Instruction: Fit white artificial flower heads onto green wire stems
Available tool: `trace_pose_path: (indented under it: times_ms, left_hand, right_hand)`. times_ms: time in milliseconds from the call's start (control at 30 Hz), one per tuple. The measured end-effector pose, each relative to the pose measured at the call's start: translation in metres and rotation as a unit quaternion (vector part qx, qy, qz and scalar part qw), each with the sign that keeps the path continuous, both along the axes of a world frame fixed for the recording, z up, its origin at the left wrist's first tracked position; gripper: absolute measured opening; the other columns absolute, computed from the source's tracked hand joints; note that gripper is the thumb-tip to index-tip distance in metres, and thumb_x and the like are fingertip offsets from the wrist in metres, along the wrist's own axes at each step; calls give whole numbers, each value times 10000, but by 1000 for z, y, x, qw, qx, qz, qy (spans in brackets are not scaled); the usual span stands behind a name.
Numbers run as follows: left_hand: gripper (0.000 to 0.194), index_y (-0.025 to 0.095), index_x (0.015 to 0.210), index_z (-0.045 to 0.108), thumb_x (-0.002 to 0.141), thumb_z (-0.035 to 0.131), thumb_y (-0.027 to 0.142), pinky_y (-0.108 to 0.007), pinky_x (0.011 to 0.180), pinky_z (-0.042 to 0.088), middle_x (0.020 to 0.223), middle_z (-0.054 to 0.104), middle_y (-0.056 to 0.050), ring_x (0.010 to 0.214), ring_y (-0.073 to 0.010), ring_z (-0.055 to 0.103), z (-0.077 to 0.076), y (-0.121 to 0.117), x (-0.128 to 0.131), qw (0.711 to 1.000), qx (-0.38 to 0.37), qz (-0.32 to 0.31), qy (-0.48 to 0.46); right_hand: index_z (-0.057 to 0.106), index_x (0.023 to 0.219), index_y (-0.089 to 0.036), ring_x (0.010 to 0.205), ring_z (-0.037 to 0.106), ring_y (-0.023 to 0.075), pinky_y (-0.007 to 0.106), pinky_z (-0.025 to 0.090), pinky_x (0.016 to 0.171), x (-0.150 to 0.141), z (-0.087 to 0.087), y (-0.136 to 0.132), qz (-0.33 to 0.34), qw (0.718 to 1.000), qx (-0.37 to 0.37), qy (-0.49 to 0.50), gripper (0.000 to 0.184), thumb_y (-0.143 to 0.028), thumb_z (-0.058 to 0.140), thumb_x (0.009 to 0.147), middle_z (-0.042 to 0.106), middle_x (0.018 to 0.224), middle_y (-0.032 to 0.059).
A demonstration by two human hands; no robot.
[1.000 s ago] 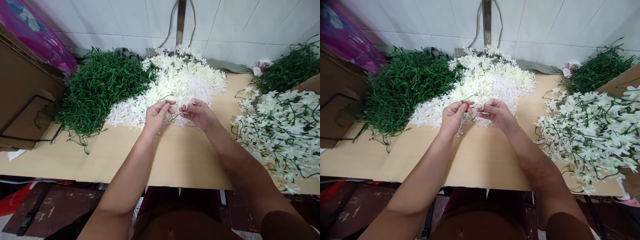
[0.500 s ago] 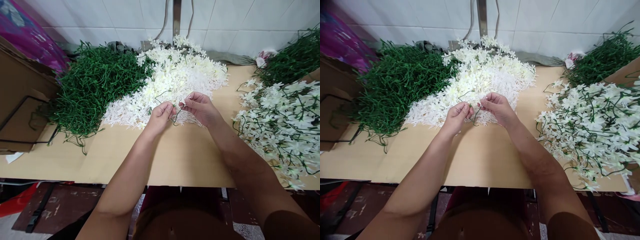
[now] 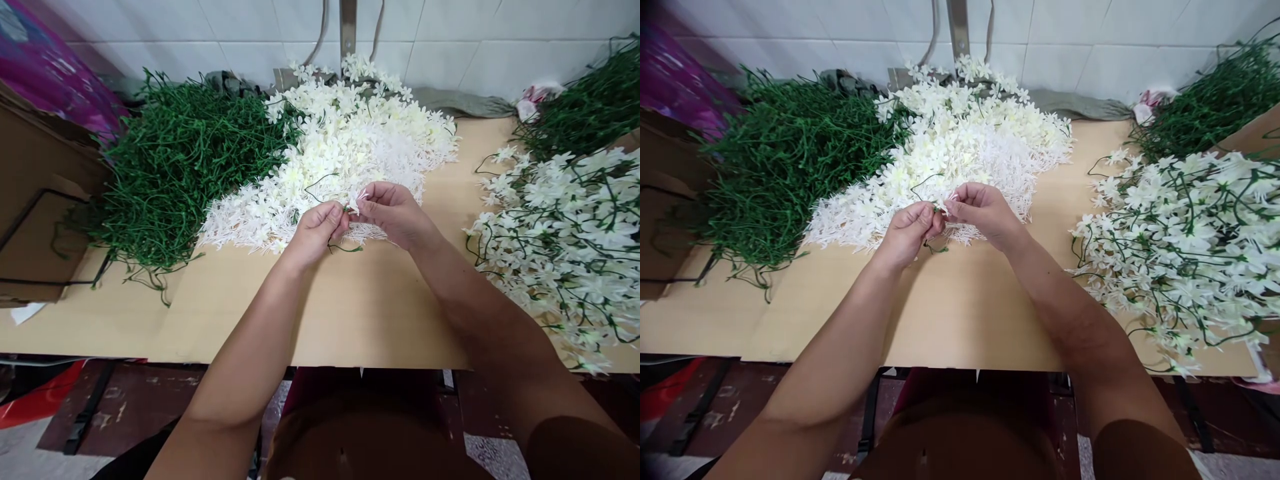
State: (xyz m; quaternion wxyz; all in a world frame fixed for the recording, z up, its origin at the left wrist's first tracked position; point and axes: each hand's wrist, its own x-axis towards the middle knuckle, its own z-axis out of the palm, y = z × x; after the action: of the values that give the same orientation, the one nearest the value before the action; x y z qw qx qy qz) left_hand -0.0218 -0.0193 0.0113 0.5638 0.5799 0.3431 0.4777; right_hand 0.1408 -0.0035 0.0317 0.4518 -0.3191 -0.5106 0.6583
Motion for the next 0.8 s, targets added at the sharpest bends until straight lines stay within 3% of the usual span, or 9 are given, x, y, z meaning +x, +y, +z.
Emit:
trace_pose_path:
  times_ms: [233, 500, 800]
  left_hand:
    - [490, 178, 574, 544, 754, 626, 627, -256, 472, 221, 482, 376, 25, 468, -83, 305, 1, 1, -2, 1000, -5, -3, 13]
    - [517, 180, 547, 525, 695, 659, 657, -259, 460, 184, 478, 341, 28, 462, -82, 266, -2, 1, -4, 999, -23, 8, 35]
    - [540, 170, 543, 511, 690, 651, 671, -252, 481, 205, 512, 385, 21, 488, -82, 300, -8, 3, -6, 998, -16, -16, 66]
  right_hand:
    - [584, 673, -183, 682, 587, 98, 323, 570, 771, 0, 0, 0, 7, 1000, 17, -11, 360, -400, 858, 585, 576, 667, -31]
    - [568, 641, -184, 614, 556, 89, 238, 491, 588, -2, 1, -2, -31, 990, 95, -103, 374, -379, 871, 544, 571, 636, -36]
    - [587, 668, -184, 642, 606, 113, 263, 532, 640, 3, -8, -1, 15, 995, 37, -94, 400, -389, 890, 507, 608, 630, -34]
